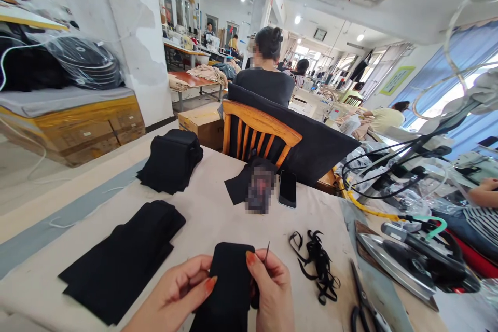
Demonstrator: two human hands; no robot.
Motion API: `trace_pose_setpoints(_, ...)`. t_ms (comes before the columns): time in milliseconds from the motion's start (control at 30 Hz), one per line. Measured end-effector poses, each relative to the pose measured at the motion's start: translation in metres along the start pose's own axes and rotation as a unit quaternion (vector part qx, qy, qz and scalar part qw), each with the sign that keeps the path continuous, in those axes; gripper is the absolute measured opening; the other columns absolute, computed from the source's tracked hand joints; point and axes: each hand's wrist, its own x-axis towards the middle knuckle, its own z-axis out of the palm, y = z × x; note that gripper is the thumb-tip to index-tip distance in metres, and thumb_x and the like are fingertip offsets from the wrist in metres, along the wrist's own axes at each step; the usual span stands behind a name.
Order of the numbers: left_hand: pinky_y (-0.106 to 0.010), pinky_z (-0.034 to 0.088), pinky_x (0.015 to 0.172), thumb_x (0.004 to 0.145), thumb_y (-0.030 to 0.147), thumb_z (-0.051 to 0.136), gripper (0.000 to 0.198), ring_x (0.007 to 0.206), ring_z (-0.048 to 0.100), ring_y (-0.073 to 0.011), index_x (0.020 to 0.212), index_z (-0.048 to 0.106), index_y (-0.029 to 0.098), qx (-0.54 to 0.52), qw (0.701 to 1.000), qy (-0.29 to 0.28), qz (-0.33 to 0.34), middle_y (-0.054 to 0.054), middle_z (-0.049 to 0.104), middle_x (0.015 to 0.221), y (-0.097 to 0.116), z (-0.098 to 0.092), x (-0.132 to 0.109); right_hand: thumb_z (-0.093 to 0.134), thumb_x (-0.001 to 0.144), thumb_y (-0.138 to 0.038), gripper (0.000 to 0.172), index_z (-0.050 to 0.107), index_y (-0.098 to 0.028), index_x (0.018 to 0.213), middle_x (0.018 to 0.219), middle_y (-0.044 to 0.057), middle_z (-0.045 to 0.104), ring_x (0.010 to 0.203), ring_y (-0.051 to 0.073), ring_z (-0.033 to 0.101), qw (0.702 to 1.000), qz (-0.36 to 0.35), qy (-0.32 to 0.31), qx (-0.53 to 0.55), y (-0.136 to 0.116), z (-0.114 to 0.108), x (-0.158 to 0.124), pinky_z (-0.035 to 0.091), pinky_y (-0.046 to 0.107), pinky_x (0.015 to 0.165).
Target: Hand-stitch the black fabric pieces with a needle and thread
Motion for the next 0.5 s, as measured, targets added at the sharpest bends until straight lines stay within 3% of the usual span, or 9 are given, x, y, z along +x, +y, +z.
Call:
trace_pose_setpoints(167, -0.021, 0.042, 0.058, 0.082, 0.041, 0.067, 0.020, 0.064, 0.052, -0.0161, 0.079, 0.074, 0.022, 0.023, 0.996, 0.080, 0.012, 0.002, 0.062, 0.067, 0.006, 0.006, 0.001, 0.075, 0.065, -0.057, 0.045, 0.061, -0.015, 0.061, 0.046, -0.008, 0.035, 0.043, 0.006, 0.025, 0.999, -0.022, -0.020, -0.032, 0.005, 0.002, 0.000, 0.018, 0.019, 0.042)
trace_pose_setpoints(300, -0.019, 0.040, 0.057, 0.084, 0.044, 0.063, 0.032, 0.063, 0.045, -0.0144, 0.063, 0.065, 0.021, 0.087, 0.978, 0.175, 0.073, 0.004, 0.050, 0.065, 0.008, 0.005, 0.002, 0.071, 0.074, -0.046, 0.029, 0.067, -0.018, 0.076, 0.065, 0.000, 0.055, 0.059, 0.013, 0.048, 0.974, -0.183, 0.037, -0.130, 0.005, 0.009, -0.004, 0.037, 0.022, 0.053)
trace_pose_setpoints(367, -0.019, 0.042, 0.058, 0.084, 0.043, 0.063, 0.027, 0.064, 0.047, -0.0151, 0.068, 0.068, 0.022, 0.113, 0.972, 0.185, 0.090, 0.003, 0.050, 0.067, 0.005, 0.003, 0.001, 0.069, 0.075, -0.045, 0.027, 0.068, -0.020, 0.087, 0.074, 0.002, 0.062, 0.063, 0.015, 0.052, 0.957, -0.237, 0.013, -0.165, 0.006, 0.014, -0.009, 0.039, 0.024, 0.056)
trace_pose_setpoints(500, -0.026, 0.050, 0.073, 0.088, 0.050, 0.054, 0.034, 0.076, 0.059, -0.0204, 0.100, 0.075, 0.028, 0.126, 0.977, 0.156, 0.077, -0.003, 0.065, 0.090, -0.004, -0.003, -0.004, 0.075, 0.067, -0.045, 0.029, 0.071, -0.021, 0.082, 0.071, 0.001, 0.064, 0.061, 0.016, 0.051, 0.957, -0.220, -0.069, -0.178, 0.011, 0.022, -0.013, 0.040, 0.024, 0.054)
